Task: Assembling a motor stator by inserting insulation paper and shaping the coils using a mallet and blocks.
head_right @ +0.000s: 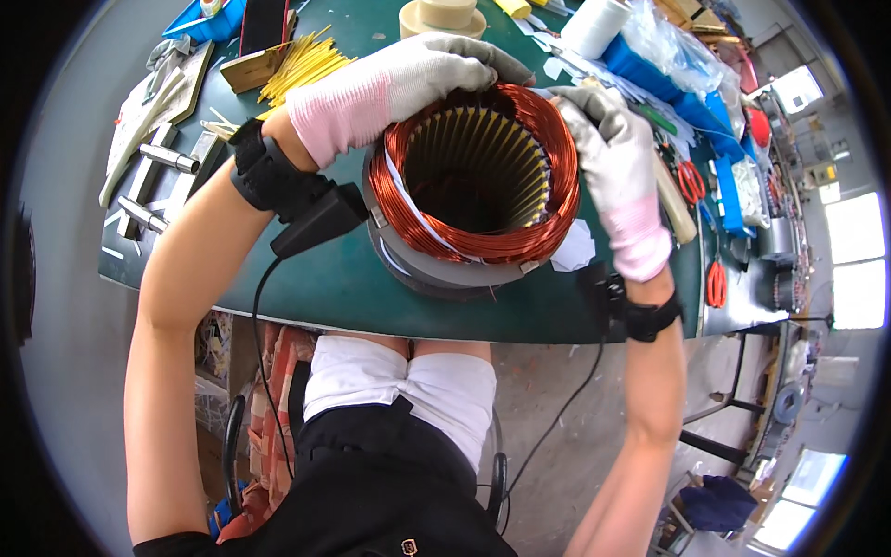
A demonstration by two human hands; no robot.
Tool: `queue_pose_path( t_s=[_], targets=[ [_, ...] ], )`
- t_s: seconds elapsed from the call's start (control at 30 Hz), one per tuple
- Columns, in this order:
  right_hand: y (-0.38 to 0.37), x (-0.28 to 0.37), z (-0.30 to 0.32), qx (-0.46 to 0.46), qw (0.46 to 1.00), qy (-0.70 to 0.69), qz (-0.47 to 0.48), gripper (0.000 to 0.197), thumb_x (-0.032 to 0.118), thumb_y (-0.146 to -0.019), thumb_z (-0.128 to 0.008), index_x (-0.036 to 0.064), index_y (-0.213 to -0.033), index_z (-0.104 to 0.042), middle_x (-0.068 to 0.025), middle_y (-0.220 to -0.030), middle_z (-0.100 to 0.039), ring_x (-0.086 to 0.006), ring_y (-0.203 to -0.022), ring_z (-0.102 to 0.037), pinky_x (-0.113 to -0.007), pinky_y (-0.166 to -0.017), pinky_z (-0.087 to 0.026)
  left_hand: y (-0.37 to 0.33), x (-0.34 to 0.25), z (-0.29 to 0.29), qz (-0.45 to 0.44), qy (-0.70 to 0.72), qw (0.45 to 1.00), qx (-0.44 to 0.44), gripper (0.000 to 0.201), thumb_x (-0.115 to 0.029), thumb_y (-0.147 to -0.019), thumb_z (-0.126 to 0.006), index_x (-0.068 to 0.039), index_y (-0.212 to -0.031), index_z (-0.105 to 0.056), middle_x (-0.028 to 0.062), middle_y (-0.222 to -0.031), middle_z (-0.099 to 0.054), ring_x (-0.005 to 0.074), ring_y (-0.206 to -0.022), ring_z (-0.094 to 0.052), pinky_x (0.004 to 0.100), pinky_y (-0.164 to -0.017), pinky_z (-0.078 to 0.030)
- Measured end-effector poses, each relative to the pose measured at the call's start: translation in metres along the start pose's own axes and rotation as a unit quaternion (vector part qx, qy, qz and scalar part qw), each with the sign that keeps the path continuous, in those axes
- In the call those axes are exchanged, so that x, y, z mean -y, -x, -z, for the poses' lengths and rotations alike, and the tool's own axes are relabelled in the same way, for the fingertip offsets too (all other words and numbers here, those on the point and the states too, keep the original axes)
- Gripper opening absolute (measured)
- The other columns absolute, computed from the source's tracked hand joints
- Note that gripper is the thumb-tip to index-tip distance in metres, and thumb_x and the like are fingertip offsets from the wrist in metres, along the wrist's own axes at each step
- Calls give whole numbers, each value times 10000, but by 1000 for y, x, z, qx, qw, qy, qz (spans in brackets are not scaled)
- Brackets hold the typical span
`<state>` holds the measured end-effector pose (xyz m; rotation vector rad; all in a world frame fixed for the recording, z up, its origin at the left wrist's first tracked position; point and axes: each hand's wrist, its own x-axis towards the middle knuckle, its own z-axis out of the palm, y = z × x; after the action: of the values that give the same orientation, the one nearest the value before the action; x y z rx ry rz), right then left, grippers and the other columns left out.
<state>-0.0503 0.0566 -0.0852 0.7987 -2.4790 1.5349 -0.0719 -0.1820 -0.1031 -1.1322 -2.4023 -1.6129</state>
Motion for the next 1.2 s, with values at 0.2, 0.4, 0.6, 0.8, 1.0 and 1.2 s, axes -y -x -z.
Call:
queue_pose_path(
  t_s=[0.2,0.4,0.6,0.8,1.0,1.2],
  targets=[
    [10,15,6,30,996,30,-79,222,162,-941,-598,-37,-1027,-643,-15,-919,-653,-68,-823,-578,-217,-758,-466,8,-9,-5,60,42,997,-33,339,-116,-907,-428,6,-1130,-651,99,-1103,-644,147,-1014,-596,218,-962,-433],
    [-15,14,13,79,988,129,16,217,149,-950,-578,-31,-1052,-645,-25,-887,-673,-66,-804,-585,-230,-757,-484,3,-7,1,-31,-7,999,-5,342,-126,-941,-393,14,-1121,-648,132,-1112,-636,184,-1032,-602,245,-957,-452],
    [-7,15,16,70,993,83,-37,210,128,-944,-582,-31,-1069,-640,-17,-891,-653,-66,-794,-584,-218,-728,-488,5,-18,-2,36,-62,997,-6,318,6,-933,-414,-2,-1192,-599,165,-1184,-610,246,-1084,-596,291,-985,-452],
    [-32,12,31,195,977,87,-2,268,166,-955,-574,-17,-1148,-609,-15,-974,-653,-63,-900,-583,-231,-808,-474,-13,-7,6,-38,52,995,73,267,-194,-977,-477,33,-1022,-610,86,-907,-651,161,-822,-569,292,-778,-444],
    [-23,18,31,194,977,35,-79,268,195,-946,-601,-21,-1104,-617,-12,-958,-650,-52,-873,-587,-218,-796,-477,-7,-30,8,42,29,997,57,304,-246,-965,-507,37,-972,-618,68,-845,-658,153,-803,-566,288,-727,-440],
    [-10,17,27,108,983,-51,-137,220,180,-936,-619,-15,-1037,-632,-21,-921,-660,-55,-820,-599,-206,-755,-492,5,-43,5,83,54,995,27,336,-284,-968,-494,17,-979,-644,96,-858,-663,175,-768,-568,297,-719,-446]
  ],
)
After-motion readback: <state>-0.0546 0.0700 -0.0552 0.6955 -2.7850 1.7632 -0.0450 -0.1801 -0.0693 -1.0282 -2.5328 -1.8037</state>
